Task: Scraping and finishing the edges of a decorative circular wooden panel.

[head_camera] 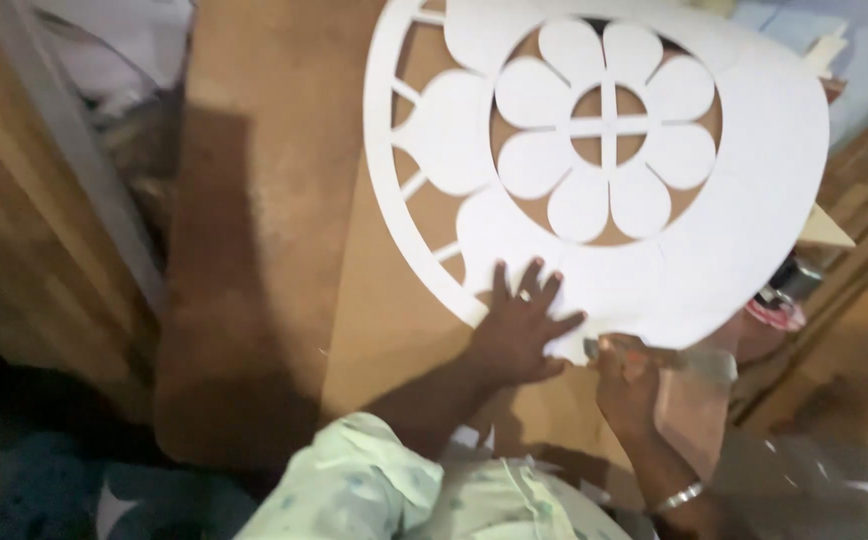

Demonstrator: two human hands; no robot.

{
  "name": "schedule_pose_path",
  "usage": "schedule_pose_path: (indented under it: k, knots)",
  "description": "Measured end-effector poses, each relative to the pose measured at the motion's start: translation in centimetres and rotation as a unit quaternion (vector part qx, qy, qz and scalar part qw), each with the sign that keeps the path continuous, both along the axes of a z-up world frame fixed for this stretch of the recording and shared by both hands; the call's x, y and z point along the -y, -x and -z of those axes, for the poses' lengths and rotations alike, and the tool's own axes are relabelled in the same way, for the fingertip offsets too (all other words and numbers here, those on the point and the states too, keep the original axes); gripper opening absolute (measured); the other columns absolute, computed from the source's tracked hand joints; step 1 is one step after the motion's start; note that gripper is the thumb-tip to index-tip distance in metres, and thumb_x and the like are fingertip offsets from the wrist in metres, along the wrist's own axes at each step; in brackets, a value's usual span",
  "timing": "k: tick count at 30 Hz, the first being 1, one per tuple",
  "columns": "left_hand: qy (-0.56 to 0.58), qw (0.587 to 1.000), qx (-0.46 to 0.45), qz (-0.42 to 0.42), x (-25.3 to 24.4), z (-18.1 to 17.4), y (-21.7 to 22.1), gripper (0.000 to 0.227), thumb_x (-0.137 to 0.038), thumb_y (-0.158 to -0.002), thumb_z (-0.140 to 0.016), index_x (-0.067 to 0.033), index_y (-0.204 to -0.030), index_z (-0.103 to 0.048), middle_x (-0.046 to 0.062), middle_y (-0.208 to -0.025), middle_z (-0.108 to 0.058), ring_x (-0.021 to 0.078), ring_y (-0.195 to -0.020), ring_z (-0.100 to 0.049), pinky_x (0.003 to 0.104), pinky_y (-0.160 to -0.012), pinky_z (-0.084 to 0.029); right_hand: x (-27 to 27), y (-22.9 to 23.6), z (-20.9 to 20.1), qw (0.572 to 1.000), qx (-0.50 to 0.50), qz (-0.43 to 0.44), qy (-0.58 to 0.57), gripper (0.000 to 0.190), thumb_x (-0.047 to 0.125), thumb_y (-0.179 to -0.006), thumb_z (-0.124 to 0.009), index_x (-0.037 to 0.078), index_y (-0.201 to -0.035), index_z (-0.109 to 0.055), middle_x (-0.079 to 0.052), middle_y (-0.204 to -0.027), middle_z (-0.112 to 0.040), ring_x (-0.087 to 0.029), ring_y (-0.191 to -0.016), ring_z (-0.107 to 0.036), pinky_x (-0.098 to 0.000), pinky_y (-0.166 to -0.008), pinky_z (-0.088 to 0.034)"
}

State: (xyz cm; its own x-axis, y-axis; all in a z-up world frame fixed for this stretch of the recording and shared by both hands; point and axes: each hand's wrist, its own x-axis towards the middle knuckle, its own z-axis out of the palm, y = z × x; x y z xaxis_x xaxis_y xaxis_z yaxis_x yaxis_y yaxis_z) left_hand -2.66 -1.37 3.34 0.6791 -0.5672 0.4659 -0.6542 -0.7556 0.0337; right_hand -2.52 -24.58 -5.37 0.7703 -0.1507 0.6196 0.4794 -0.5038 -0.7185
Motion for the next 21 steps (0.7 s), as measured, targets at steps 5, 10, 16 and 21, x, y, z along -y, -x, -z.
schedule_pose_path:
  k: [5, 10, 16, 21]
  knots:
    - [0.033, 0.998, 0.058, 0.011, 0.4, 1.2, -0.1, 0.071, -0.060, -0.081, -0.070, -0.0330, -0.146, -0.057, 0.027, -0.160, -0.035, 0.0536, -0.152, -0.017, 0.083, -0.113, -0.008, 0.2, 0.2, -0.7, 0.996, -0.074, -0.011, -0.054, 0.019, 0.014, -0.102, -0.061, -0.001, -0.110, -0.068, -0.009, -0.079, -0.072, -0.015, -0.071, -0.069, -0.0283, -0.068, -0.055]
    - [0.039, 0.997, 0.072, 0.010, 0.2, 0.8, 0.3, 0.070, -0.059, -0.081, -0.071, -0.0346, -0.145, -0.058, 0.027, -0.159, -0.037, 0.0534, -0.152, -0.020, 0.084, -0.113, -0.009, 0.3, -0.1, -0.7, 0.996, -0.064, -0.035, -0.060, 0.018, 0.012, -0.101, -0.060, -0.002, -0.110, -0.067, -0.009, -0.080, -0.072, -0.015, -0.071, -0.069, -0.0286, -0.067, -0.056]
    - [0.044, 0.997, 0.060, 0.011, 0.3, 0.9, 0.1, 0.069, -0.059, -0.080, -0.071, -0.0339, -0.143, -0.059, 0.026, -0.158, -0.038, 0.0530, -0.152, -0.022, 0.083, -0.112, -0.010, 0.7, -0.2, -0.6, 0.995, -0.078, -0.037, -0.057, 0.018, 0.011, -0.099, -0.060, -0.002, -0.109, -0.068, -0.009, -0.081, -0.072, -0.015, -0.072, -0.069, -0.0291, -0.068, -0.056]
    - [0.030, 0.999, 0.040, 0.006, 0.1, 0.9, -0.1, 0.067, -0.060, -0.081, -0.068, -0.0346, -0.142, -0.059, 0.025, -0.160, -0.034, 0.0509, -0.152, -0.019, 0.082, -0.112, -0.008, 0.6, 0.3, -1.6, 0.996, -0.084, -0.015, 0.036, 0.020, 0.013, -0.099, -0.059, -0.002, -0.108, -0.070, -0.008, -0.076, -0.073, -0.016, -0.069, -0.069, -0.0293, -0.067, -0.054]
